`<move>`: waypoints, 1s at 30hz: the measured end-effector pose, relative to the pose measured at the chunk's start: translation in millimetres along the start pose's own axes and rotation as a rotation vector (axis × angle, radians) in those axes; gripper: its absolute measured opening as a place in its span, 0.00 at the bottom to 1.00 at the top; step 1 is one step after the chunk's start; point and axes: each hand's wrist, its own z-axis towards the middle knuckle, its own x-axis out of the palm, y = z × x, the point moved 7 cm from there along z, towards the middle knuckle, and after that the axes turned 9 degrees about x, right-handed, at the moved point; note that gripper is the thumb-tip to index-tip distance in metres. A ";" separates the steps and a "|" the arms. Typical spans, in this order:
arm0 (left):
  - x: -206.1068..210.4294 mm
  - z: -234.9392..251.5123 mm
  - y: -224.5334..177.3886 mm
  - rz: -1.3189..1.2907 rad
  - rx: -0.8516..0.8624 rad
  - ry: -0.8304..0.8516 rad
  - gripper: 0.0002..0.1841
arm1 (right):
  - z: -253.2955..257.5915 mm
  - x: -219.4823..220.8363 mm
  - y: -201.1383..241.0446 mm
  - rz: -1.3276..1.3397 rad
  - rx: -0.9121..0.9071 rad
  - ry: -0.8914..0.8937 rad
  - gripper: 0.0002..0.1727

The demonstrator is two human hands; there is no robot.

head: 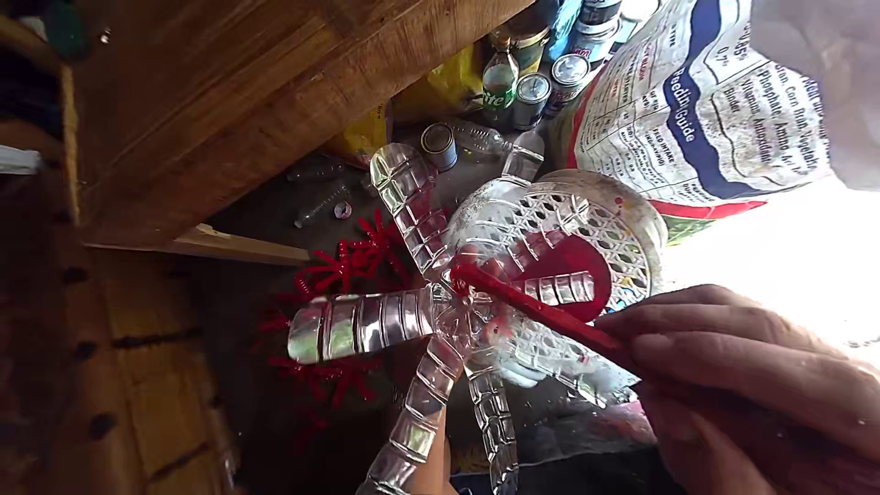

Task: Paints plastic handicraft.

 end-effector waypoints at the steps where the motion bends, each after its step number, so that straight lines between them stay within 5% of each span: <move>1: 12.5 5.3 2.7 -0.063 -0.028 0.045 0.23 | 0.0 0.6 0.4 -0.007 -0.003 -0.007 0.12; 8: -25.9 -8.5 4.9 -0.032 -0.091 -0.022 0.23 | -1.8 1.2 1.4 0.005 0.011 -0.004 0.11; 12: -19.7 -9.4 2.2 0.009 -0.068 -0.072 0.17 | -0.3 1.5 -1.7 0.002 0.018 -0.017 0.11; 17: -13.7 -8.0 3.5 -0.053 -0.095 0.045 0.25 | -0.7 -1.1 -1.4 0.000 0.032 -0.008 0.12; 19: -23.6 -12.5 4.6 -0.027 -0.080 -0.041 0.20 | -0.9 -1.2 -1.6 0.008 0.032 -0.006 0.11; 22: -19.0 -8.2 3.8 -0.026 -0.076 0.058 0.30 | -0.3 -3.3 -0.9 0.029 0.031 -0.021 0.12; 30: -11.7 -7.4 5.4 -0.085 -0.088 0.057 0.27 | -0.2 -2.9 2.1 0.027 -0.008 0.010 0.12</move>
